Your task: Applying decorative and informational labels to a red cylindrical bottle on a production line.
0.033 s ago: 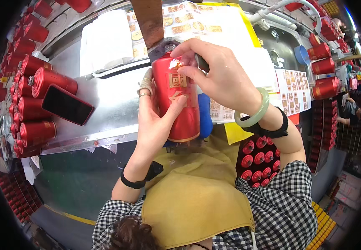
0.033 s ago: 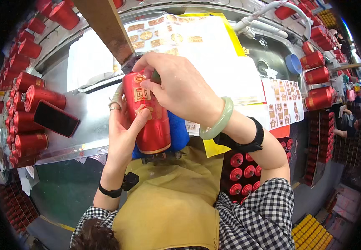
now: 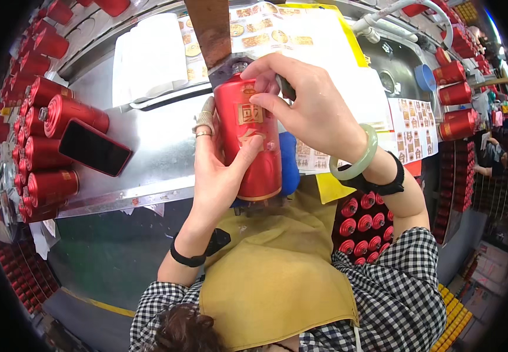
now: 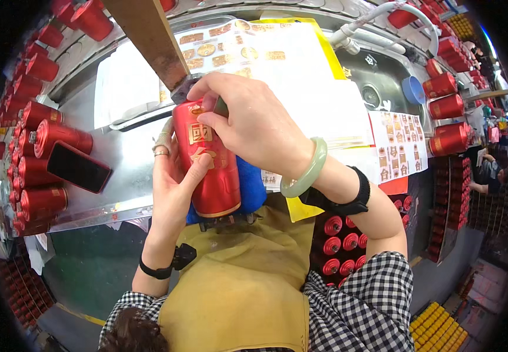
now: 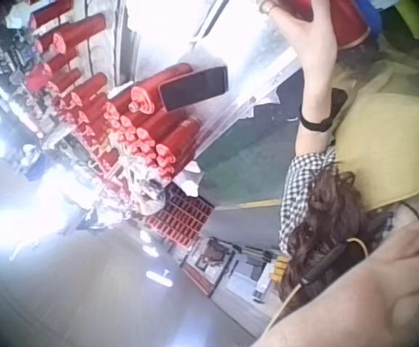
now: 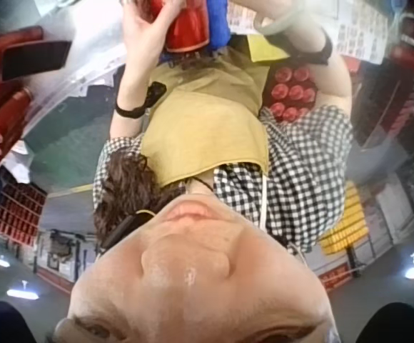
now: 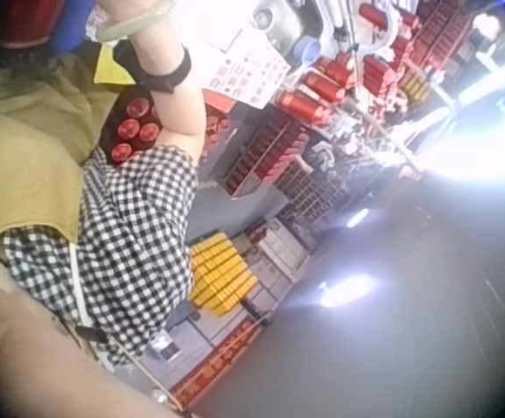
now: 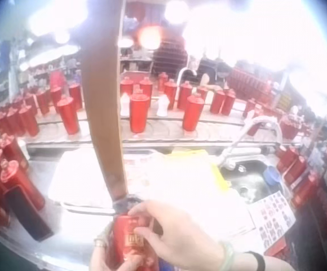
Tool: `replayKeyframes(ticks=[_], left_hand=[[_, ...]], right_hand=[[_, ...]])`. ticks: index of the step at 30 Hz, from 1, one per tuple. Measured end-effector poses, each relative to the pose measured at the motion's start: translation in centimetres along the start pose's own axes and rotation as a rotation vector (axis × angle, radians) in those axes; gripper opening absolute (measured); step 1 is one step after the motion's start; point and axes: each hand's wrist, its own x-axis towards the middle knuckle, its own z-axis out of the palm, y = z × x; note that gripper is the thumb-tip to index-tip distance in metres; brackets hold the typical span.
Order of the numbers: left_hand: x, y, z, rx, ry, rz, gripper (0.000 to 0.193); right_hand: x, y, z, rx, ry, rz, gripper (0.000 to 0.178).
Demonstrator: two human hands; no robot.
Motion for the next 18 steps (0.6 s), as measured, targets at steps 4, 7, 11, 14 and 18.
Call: replayKeyframes(ticks=[4,7,11,14,18], left_hand=[[0.2,-0.7,0.0,-0.059,-0.001,-0.009,0.085],[0.2,-0.8,0.0,-0.071,-0.004,-0.018,0.084],[0.2,-0.6,0.0,-0.096,-0.010,-0.045,0.084],[0.2,-0.7,-0.2,-0.089,-0.008,-0.040,0.083],[0.2,-0.7,0.0,-0.093,-0.005,-0.041,0.083]], right_hand=[[-0.1,0.5,0.9,0.136,0.077,0.114,0.019],[-0.1,0.4,1.1,0.148,0.103,0.137,0.018],[0.0,0.8,1.3,0.140,0.125,0.121,0.017],[0.1,0.6,1.4,0.125,0.129,0.125,0.017],[0.1,0.5,1.1,0.122,0.115,0.134,0.017]])
